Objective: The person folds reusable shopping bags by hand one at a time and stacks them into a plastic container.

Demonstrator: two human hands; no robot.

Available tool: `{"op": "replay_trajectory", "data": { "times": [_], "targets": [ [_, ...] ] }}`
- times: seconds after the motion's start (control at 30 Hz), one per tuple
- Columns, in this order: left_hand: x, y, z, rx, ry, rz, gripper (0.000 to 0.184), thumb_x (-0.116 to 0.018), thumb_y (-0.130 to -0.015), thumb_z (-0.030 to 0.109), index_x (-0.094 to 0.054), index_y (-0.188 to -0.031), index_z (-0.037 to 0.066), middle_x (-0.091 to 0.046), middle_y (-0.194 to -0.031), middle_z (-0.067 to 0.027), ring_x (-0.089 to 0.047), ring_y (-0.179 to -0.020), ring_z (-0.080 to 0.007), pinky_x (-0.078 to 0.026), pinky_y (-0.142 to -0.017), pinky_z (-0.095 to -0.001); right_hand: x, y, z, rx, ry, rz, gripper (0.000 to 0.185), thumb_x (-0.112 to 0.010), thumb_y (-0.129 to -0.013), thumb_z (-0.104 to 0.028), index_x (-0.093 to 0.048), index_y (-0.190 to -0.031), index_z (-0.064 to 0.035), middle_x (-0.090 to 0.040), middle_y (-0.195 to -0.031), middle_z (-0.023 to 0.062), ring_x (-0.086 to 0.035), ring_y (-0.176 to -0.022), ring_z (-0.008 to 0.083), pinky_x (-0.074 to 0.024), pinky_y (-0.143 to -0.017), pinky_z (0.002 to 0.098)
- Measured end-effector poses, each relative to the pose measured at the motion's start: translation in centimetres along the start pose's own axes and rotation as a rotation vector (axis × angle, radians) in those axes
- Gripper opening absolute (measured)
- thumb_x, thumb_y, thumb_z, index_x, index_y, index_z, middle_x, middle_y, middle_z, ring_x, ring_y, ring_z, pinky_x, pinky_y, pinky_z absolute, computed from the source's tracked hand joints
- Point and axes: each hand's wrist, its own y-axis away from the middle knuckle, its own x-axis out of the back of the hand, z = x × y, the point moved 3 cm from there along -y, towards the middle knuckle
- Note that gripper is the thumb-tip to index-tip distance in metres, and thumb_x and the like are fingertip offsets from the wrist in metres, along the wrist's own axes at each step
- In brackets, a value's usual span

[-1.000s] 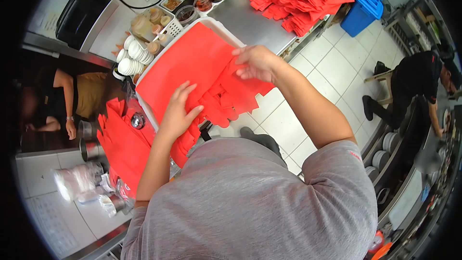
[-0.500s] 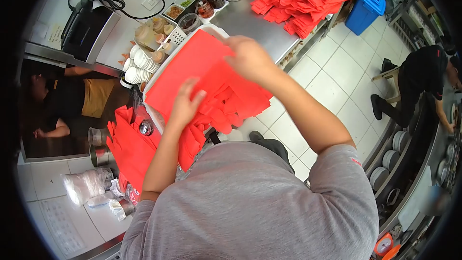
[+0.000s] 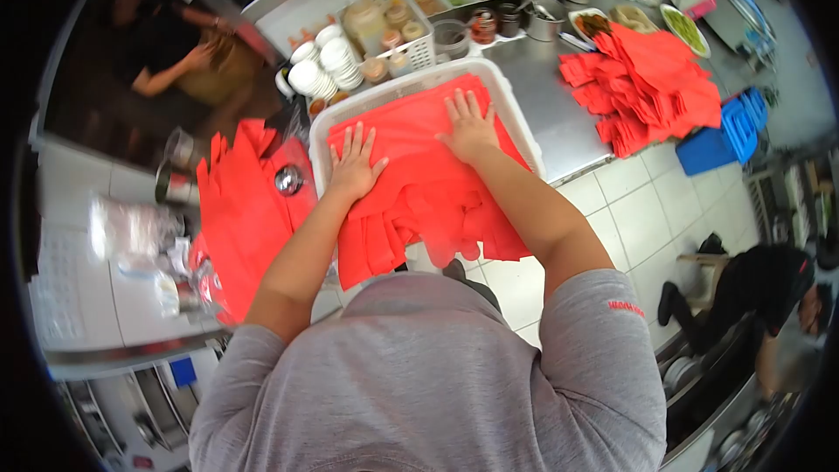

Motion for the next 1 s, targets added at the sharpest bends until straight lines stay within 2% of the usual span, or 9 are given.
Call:
{"op": "replay_trajectory", "data": {
  "times": [0.13, 0.23, 0.3, 0.43, 0.47, 0.57, 0.67, 0.77, 1.0],
  "targets": [
    [0.1, 0.1, -0.3, -0.002, 0.045, -0.022, 0.08, -0.051, -0.09, 0.054, -0.018, -0.154, 0.018, 0.001, -0.162, -0.0065, 0.004, -0.149, -0.0268, 0.002, -0.116, -0.0592, 0.2, -0.5, -0.3, -0.079, 0.037, 0.029, 0.086, -0.055, -0.088, -0.057, -0.019, -0.153, -0.0143, -0.009, -0.161, 0.0101, -0.007, -0.148, 0.0313, -0.0124, -0.116, 0.058],
    [3.0, 1.1, -1.3, 0.042, 0.085, 0.043, 0.073, -0.058, -0.089, 0.05, -0.035, -0.148, 0.015, -0.018, -0.159, -0.0113, -0.015, -0.148, -0.0286, -0.011, -0.117, -0.0534, -0.6, -1.0, -0.1, -0.072, 0.006, 0.05, 0.09, -0.059, -0.085, -0.057, -0.018, -0.154, -0.0145, -0.007, -0.161, 0.0127, -0.007, -0.148, 0.033, -0.0138, -0.116, 0.0561],
    [5.5, 1.7, -3.1, -0.139, 0.985, 0.075, 0.053, -0.063, -0.093, 0.035, -0.051, -0.137, 0.009, -0.048, -0.143, -0.0117, -0.044, -0.133, -0.0244, -0.034, -0.109, -0.0418, -0.7, -1.4, 0.3, -0.036, 0.01, 0.011, 0.092, -0.061, -0.084, -0.057, -0.017, -0.154, -0.014, -0.007, -0.161, 0.0145, -0.007, -0.148, 0.0339, -0.0158, -0.115, 0.0564],
    [11.9, 9.9, -13.4, 0.035, 1.072, 0.51, 0.038, -0.067, -0.092, 0.019, -0.059, -0.126, 0.006, -0.062, -0.122, -0.0032, -0.059, -0.103, -0.0085, -0.048, -0.087, -0.0262, 1.9, -3.5, -0.6, -0.021, -0.007, -0.021, 0.077, -0.067, -0.084, -0.042, -0.035, -0.146, -0.0102, -0.024, -0.155, 0.0174, -0.019, -0.144, 0.0352, -0.0225, -0.115, 0.0506],
    [10.8, 11.5, -18.1, 0.211, 1.107, 0.573, 0.035, -0.066, -0.09, 0.027, -0.065, -0.119, 0.008, -0.063, -0.123, -0.0131, -0.057, -0.117, -0.024, -0.043, -0.099, -0.0339, 2.7, -4.4, -1.3, 0.004, -0.002, 0.044, 0.069, -0.07, -0.084, -0.035, -0.043, -0.142, -0.0085, -0.036, -0.15, 0.0188, -0.029, -0.141, 0.0351, -0.0275, -0.113, 0.0467],
    [6.8, 18.4, -32.2, 0.648, 0.547, 0.77, 0.041, -0.07, -0.085, 0.028, -0.066, -0.116, 0.001, -0.064, -0.115, -0.0243, -0.061, -0.111, -0.0338, -0.046, -0.098, -0.0387, 10.8, -3.5, -12.6, 0.257, -0.517, 0.244, 0.05, -0.071, -0.084, -0.022, -0.056, -0.128, -0.0056, -0.056, -0.13, 0.019, -0.05, -0.125, 0.0338, -0.0405, -0.104, 0.0402],
    [-2.1, 24.7, -46.7, 0.993, 0.06, 0.697, 0.065, -0.071, -0.082, 0.038, -0.054, -0.124, -0.008, -0.061, -0.117, -0.028, -0.06, -0.109, -0.0408, -0.048, -0.094, -0.0445, 13.4, -0.4, -26.6, 0.463, -0.822, -0.045, 0.042, -0.069, -0.084, -0.018, -0.059, -0.123, -0.0034, -0.064, -0.117, 0.0179, -0.06, -0.111, 0.0291, -0.0466, -0.095, 0.0366],
    [-2.2, 27.8, -47.1, 1.203, 0.176, 0.467, 0.057, -0.075, -0.078, 0.032, -0.059, -0.118, -0.006, -0.065, -0.11, -0.0242, -0.063, -0.103, -0.0375, -0.05, -0.09, -0.0428, 7.7, -0.5, -36.8, 0.664, -0.771, -0.27, 0.039, -0.067, -0.085, -0.019, -0.06, -0.119, -0.0019, -0.064, -0.117, 0.0192, -0.06, -0.111, 0.0334, -0.0483, -0.092, 0.039],
    [-4.1, 31.1, -50.2, 1.05, 0.737, 0.499, 0.028, -0.079, -0.071, 0.014, -0.066, -0.093, 0.001, -0.07, -0.084, -0.0133, -0.065, -0.068, -0.0223, -0.052, -0.066, -0.0341, -6.0, -4.4, -47.4, 0.325, -0.386, -0.237, 0.064, -0.075, -0.078, -0.024, -0.049, -0.126, 0.0091, -0.059, -0.121, 0.0274, -0.056, -0.116, 0.0372, -0.0454, -0.099, 0.0393]
  ]
}}
